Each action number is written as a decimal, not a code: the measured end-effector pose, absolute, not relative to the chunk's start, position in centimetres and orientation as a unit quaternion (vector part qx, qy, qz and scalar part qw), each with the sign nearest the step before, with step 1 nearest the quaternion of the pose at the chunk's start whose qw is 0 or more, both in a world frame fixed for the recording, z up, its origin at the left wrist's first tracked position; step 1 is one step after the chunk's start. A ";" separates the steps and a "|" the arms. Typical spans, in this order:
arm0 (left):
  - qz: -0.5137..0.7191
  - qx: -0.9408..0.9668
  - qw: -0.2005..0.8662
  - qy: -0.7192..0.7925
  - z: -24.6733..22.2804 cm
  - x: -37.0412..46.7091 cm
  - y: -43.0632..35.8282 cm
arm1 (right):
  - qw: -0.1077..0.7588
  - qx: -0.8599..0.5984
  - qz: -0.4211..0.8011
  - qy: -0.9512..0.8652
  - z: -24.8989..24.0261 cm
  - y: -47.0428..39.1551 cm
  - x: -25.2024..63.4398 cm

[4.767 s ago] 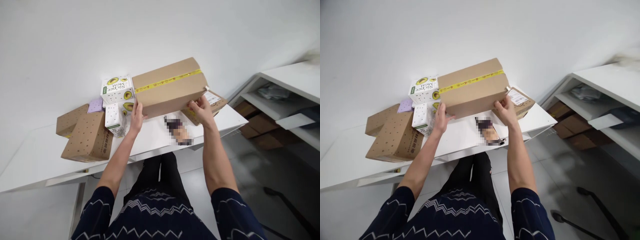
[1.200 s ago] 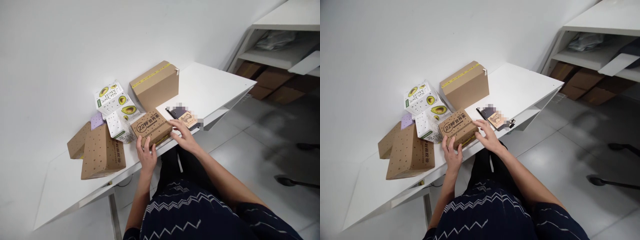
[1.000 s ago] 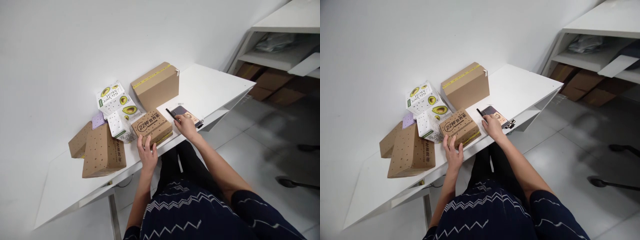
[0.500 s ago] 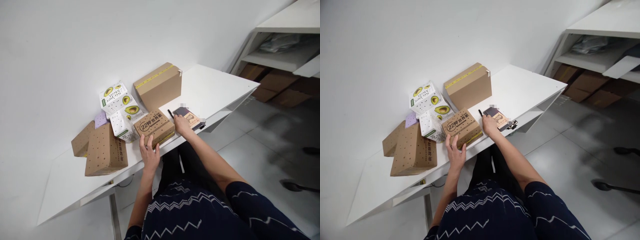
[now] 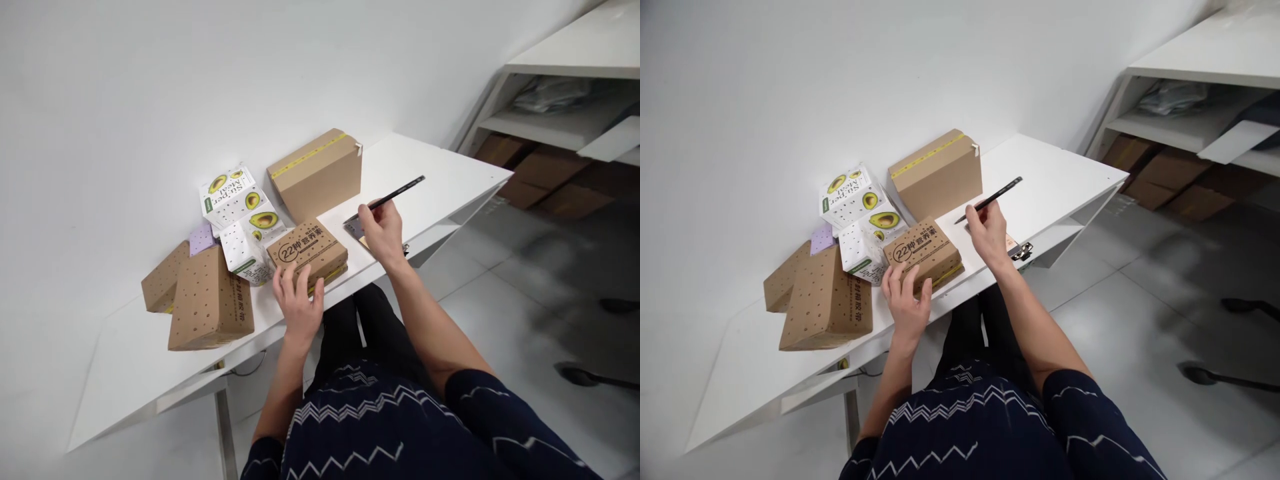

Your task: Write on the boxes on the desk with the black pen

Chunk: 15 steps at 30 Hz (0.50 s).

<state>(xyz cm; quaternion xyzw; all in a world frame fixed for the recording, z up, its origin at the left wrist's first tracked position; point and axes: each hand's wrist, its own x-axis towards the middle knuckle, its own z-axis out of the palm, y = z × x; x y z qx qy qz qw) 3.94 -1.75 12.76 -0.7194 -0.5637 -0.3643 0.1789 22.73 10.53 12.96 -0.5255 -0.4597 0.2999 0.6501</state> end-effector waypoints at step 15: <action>-0.293 -0.736 0.172 -0.585 13.8 4.7 3.8 | 0.579 -0.416 0.472 -0.518 14.7 11.1 16.8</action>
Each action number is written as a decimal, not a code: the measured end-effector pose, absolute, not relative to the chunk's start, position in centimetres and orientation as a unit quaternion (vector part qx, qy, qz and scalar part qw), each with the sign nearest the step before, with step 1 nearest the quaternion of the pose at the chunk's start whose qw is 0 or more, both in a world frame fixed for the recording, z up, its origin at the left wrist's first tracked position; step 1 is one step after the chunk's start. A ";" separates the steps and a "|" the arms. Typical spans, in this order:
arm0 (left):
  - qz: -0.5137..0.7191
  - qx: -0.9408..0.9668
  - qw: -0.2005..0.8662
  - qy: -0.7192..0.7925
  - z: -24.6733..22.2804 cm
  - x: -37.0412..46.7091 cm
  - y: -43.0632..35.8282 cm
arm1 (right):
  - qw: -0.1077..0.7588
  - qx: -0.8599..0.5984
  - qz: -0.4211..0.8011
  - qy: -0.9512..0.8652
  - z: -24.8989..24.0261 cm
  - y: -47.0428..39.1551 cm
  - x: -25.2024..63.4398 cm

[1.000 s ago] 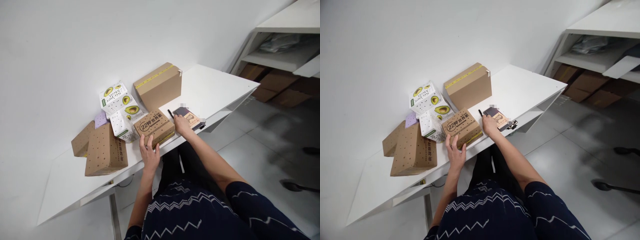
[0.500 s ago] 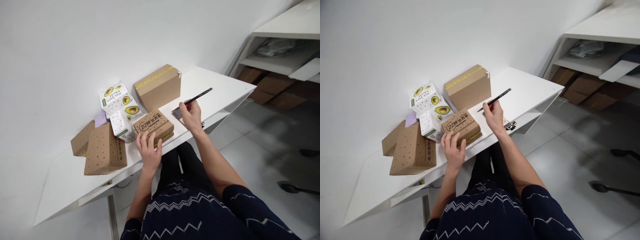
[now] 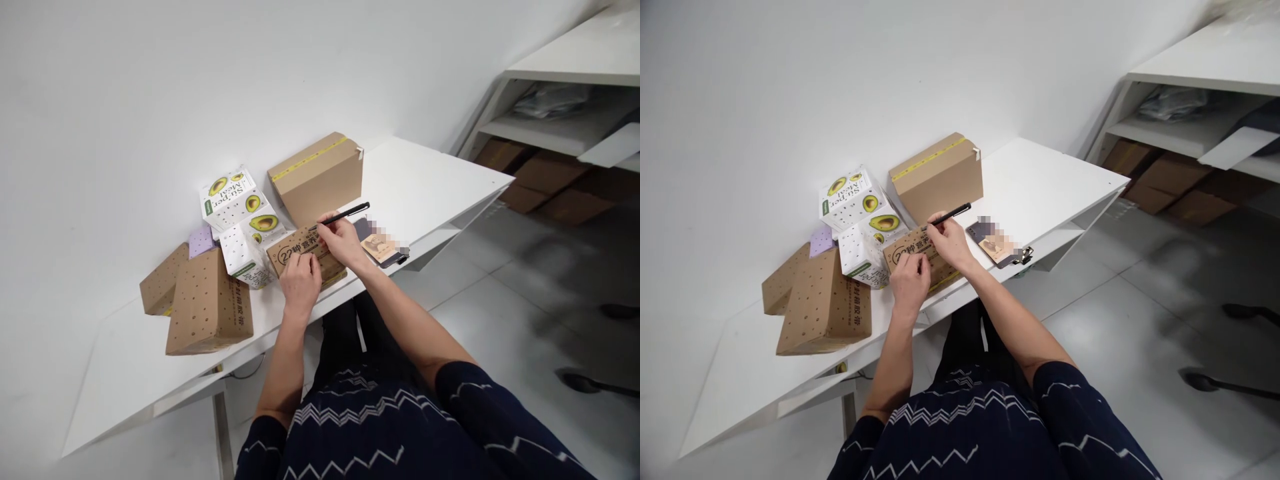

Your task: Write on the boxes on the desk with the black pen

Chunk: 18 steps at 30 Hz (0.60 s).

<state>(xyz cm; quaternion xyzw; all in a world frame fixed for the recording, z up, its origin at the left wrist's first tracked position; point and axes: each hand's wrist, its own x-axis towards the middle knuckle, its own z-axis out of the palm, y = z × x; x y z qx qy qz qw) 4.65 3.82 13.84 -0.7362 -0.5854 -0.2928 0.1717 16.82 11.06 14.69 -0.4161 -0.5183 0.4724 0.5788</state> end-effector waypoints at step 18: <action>-0.279 -0.738 0.172 -0.590 13.9 4.7 3.6 | 0.477 -0.475 0.341 -0.656 15.5 12.0 16.2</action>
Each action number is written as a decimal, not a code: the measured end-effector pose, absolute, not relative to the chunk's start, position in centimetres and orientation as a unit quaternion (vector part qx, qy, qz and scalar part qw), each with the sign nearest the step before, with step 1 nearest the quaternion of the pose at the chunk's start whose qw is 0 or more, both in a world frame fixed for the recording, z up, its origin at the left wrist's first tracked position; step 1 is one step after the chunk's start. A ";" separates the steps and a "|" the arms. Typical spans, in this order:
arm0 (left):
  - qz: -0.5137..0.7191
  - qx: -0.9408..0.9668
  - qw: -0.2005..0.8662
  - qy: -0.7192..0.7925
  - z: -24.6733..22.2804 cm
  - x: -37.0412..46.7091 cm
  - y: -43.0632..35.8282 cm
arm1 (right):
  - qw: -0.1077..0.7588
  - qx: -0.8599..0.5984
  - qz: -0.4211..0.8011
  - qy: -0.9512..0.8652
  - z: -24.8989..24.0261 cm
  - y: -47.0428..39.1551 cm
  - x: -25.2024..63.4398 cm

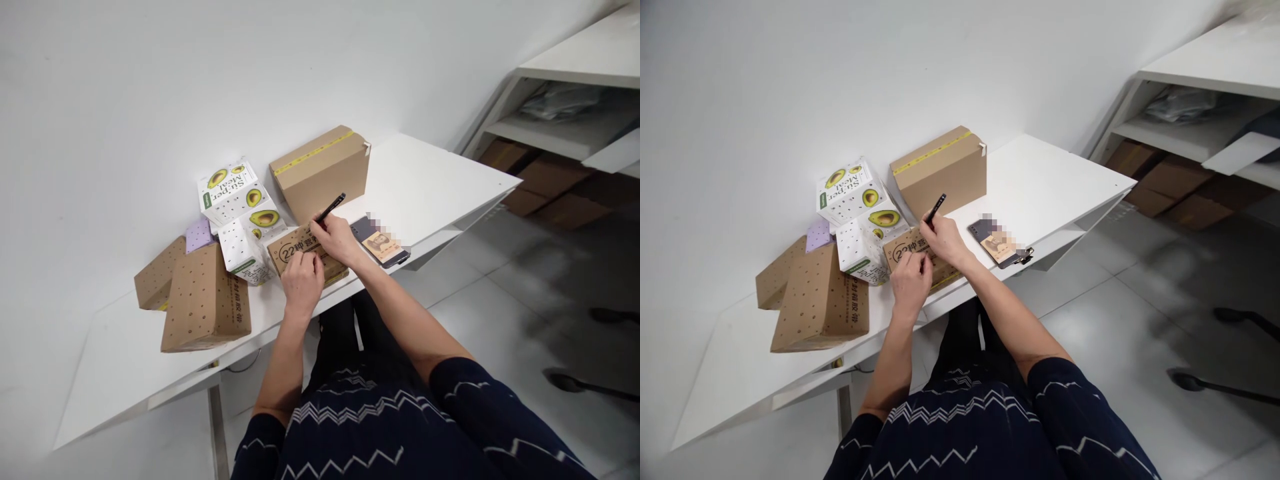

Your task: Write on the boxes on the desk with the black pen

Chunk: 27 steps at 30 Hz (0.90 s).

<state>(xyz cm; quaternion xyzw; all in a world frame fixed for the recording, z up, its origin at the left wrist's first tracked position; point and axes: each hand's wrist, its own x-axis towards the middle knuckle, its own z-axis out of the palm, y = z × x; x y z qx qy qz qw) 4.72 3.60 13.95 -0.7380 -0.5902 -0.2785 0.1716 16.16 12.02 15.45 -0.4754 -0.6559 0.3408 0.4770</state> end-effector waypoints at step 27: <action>-0.281 -0.737 0.161 -0.594 13.9 4.7 3.6 | 0.472 -0.471 0.333 -0.666 15.4 12.1 16.1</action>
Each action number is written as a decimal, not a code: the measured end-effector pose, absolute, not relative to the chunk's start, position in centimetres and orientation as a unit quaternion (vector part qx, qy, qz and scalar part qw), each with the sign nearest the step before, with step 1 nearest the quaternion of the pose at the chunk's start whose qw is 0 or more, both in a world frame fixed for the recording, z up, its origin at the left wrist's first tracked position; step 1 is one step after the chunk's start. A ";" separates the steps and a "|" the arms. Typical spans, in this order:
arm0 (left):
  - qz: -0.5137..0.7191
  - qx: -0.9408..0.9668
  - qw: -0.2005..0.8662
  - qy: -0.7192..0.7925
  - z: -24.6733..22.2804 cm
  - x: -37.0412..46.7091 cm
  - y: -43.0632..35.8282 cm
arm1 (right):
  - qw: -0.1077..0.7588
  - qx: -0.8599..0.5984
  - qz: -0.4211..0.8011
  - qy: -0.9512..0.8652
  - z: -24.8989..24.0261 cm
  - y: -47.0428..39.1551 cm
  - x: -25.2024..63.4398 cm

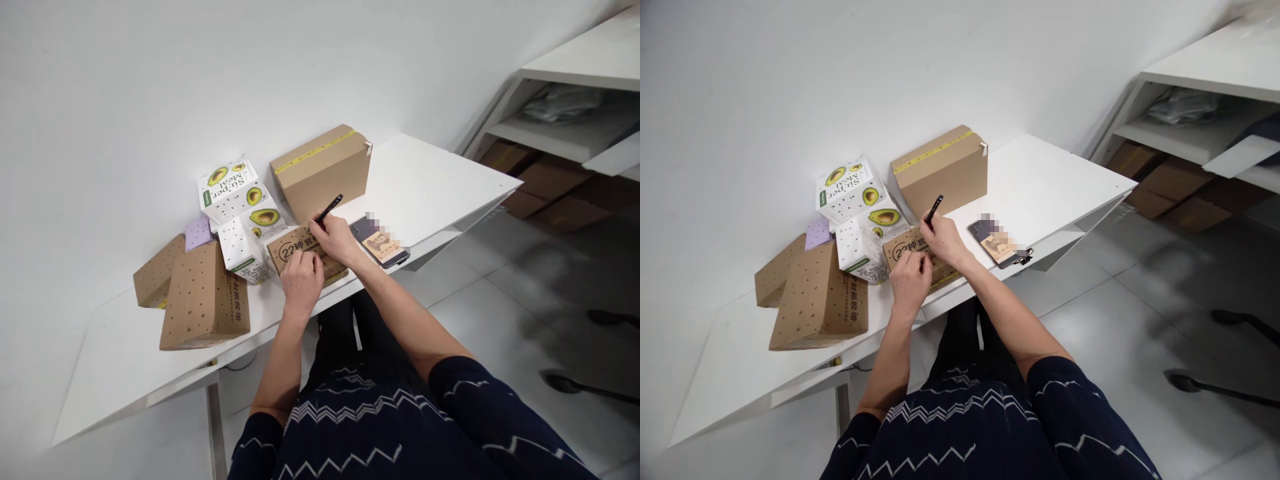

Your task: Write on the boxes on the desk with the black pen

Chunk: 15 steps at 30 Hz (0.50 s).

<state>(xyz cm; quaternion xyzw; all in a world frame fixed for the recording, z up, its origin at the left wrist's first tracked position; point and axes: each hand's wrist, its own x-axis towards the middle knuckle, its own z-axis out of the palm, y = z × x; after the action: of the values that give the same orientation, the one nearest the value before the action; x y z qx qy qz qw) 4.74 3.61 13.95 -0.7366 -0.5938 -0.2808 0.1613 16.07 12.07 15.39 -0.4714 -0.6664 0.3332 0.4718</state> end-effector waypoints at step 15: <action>-0.291 -0.732 0.155 -0.596 14.0 4.6 3.6 | 0.301 -0.653 0.285 -0.634 10.4 13.7 21.5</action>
<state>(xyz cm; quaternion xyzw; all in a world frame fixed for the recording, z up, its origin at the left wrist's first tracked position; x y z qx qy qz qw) 4.63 3.65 14.01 -0.7323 -0.5956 -0.2915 0.1553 21.45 13.70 10.38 -0.6531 -0.6336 0.2852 0.3011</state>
